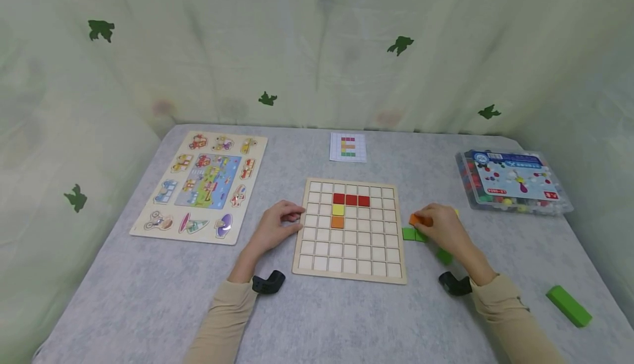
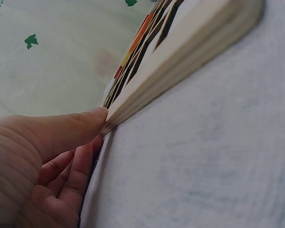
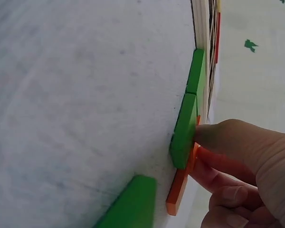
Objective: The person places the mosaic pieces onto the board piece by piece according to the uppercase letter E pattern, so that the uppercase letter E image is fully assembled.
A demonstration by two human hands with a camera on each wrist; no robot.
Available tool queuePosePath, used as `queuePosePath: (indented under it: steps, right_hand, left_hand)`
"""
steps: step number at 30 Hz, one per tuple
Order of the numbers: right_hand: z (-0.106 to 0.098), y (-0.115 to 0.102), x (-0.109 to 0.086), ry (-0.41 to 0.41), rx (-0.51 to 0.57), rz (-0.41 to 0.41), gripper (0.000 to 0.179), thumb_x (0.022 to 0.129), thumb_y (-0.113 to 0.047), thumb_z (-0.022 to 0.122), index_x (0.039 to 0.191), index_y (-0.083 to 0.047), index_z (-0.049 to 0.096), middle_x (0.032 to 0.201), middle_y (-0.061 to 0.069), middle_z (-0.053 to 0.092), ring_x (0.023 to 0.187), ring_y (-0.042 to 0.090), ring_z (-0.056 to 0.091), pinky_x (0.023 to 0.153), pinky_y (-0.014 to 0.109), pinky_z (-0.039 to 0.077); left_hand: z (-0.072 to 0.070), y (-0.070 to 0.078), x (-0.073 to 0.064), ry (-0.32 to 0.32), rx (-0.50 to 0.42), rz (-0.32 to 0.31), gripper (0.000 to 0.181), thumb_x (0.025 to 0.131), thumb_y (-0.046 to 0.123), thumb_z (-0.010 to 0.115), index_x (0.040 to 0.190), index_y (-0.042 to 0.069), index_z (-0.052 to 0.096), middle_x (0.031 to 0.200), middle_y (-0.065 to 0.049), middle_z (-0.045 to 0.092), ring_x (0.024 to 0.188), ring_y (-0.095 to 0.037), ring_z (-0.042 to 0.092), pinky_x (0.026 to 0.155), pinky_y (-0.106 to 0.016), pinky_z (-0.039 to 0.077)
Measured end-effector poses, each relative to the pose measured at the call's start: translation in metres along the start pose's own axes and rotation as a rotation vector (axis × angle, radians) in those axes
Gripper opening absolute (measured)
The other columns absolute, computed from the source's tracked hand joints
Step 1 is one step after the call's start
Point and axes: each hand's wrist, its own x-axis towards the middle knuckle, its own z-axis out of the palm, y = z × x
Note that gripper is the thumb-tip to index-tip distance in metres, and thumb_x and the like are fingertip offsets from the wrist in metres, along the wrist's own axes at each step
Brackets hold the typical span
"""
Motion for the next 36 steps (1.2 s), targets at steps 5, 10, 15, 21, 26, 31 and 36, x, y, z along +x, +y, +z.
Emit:
queuePosePath:
  steps: [5, 10, 15, 21, 26, 31, 36]
  right_hand:
    - [0.001, -0.002, 0.002, 0.038, -0.012, -0.036, 0.024, 0.078, -0.009, 0.072, 0.098, 0.006, 0.071, 0.088, 0.017, 0.069, 0.076, 0.024, 0.062, 0.064, 0.035, 0.052]
    - [-0.001, -0.013, 0.007, 0.046, -0.009, -0.073, 0.025, 0.079, -0.012, 0.072, 0.098, 0.004, 0.072, 0.088, 0.015, 0.070, 0.068, 0.018, 0.058, 0.057, 0.026, 0.045]
    - [0.003, -0.025, 0.013, 0.034, 0.013, -0.090, 0.026, 0.079, -0.013, 0.073, 0.099, 0.003, 0.072, 0.089, 0.015, 0.070, 0.072, 0.021, 0.059, 0.056, 0.026, 0.045]
    - [0.010, -0.044, 0.019, 0.022, 0.018, -0.114, 0.024, 0.078, -0.013, 0.073, 0.099, 0.001, 0.073, 0.091, 0.012, 0.070, 0.077, 0.022, 0.061, 0.061, 0.028, 0.048]
    - [0.015, -0.058, 0.025, 0.003, 0.059, -0.157, 0.022, 0.078, -0.010, 0.073, 0.097, 0.001, 0.073, 0.090, 0.013, 0.069, 0.075, 0.021, 0.060, 0.058, 0.023, 0.046]
    - [0.020, -0.068, 0.030, -0.032, 0.095, -0.180, 0.024, 0.078, -0.010, 0.073, 0.100, 0.000, 0.072, 0.091, 0.010, 0.069, 0.073, 0.018, 0.057, 0.058, 0.020, 0.044]
    - [0.028, -0.078, 0.035, -0.031, 0.088, -0.250, 0.023, 0.078, -0.012, 0.074, 0.098, -0.001, 0.073, 0.090, 0.010, 0.070, 0.079, 0.019, 0.063, 0.062, 0.022, 0.051]
  left_hand:
    - [0.000, -0.002, 0.000, 0.001, -0.012, 0.004, 0.031, 0.080, 0.002, 0.070, 0.111, -0.001, 0.066, 0.107, -0.016, 0.062, 0.090, -0.022, 0.062, 0.081, -0.026, 0.054]
    - [0.000, -0.001, -0.001, 0.006, -0.017, 0.007, 0.031, 0.080, 0.002, 0.070, 0.111, -0.001, 0.066, 0.107, -0.016, 0.062, 0.090, -0.022, 0.062, 0.081, -0.026, 0.054]
    - [0.000, -0.001, -0.001, 0.006, -0.018, 0.008, 0.031, 0.080, 0.002, 0.070, 0.111, -0.001, 0.066, 0.106, -0.016, 0.062, 0.090, -0.022, 0.062, 0.081, -0.026, 0.054]
    - [0.000, 0.000, -0.001, -0.009, -0.028, 0.006, 0.032, 0.081, 0.003, 0.070, 0.112, -0.001, 0.066, 0.108, -0.016, 0.062, 0.091, -0.023, 0.062, 0.082, -0.028, 0.054]
    - [0.000, 0.000, -0.001, -0.016, -0.032, 0.013, 0.032, 0.082, 0.004, 0.069, 0.113, -0.001, 0.065, 0.108, -0.016, 0.061, 0.091, -0.024, 0.062, 0.083, -0.031, 0.054]
    - [0.000, 0.000, -0.001, -0.014, -0.027, 0.005, 0.031, 0.082, 0.004, 0.069, 0.112, -0.001, 0.065, 0.108, -0.016, 0.062, 0.091, -0.023, 0.062, 0.082, -0.031, 0.054]
    - [-0.001, 0.002, 0.000, -0.009, -0.024, -0.003, 0.032, 0.081, 0.003, 0.069, 0.112, -0.001, 0.066, 0.108, -0.016, 0.062, 0.091, -0.023, 0.062, 0.083, -0.030, 0.054]
